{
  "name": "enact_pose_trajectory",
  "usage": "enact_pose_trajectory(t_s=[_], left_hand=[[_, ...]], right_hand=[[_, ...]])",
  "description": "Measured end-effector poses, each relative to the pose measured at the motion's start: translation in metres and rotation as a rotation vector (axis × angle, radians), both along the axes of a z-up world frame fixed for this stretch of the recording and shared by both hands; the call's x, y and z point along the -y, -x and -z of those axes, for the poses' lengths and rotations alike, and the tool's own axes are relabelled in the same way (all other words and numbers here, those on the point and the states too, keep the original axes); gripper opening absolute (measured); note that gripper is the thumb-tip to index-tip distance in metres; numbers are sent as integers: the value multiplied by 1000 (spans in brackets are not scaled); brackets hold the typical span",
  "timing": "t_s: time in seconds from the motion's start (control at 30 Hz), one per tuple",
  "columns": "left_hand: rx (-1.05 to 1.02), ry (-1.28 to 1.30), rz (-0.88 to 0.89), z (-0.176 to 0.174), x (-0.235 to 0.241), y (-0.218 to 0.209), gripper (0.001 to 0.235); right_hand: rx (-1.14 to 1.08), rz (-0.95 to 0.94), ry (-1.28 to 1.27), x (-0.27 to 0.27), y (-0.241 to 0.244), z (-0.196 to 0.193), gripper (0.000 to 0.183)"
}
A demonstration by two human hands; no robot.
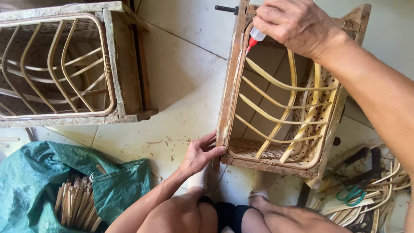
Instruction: The person assembles a rectangular woven basket by applying glue to the frame and inserting curved bamboo strips. They use a hammer to tap the strips into place and a knife to trim excess material, working on a tiled floor with tools and scraps nearby.
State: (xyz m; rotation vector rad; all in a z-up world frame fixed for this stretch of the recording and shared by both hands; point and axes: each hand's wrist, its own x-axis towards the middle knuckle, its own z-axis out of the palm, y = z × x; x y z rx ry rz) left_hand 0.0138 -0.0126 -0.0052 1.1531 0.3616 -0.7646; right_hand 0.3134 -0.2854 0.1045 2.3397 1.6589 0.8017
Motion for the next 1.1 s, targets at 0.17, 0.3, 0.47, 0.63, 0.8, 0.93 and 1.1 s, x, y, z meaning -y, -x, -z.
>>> enact_pose_trajectory(t_s=[0.17, 0.3, 0.47, 0.63, 0.8, 0.93, 1.1], left_hand=[[-5, -5, -3, 1, 0, 0, 72], [-5, -5, -11, 2, 0, 0, 72], [-31, 18, -23, 2, 1, 1, 74], [-27, 24, -24, 2, 1, 0, 74], [-39, 35, -34, 1, 1, 0, 75], [-19, 9, -13, 1, 0, -2, 76], [-43, 1, -7, 0, -1, -3, 79]], right_hand=[[12, 46, 33, 8, -12, 8, 9], [20, 42, 9, 10, -21, 8, 9], [58, 82, 8, 15, -28, 11, 10], [-37, 113, -18, 26, -38, 29, 10], [-120, 235, -45, 44, -40, 40, 9], [-239, 470, -245, 79, 5, 31, 31], [-673, 819, -312, 112, 65, 49, 33]])
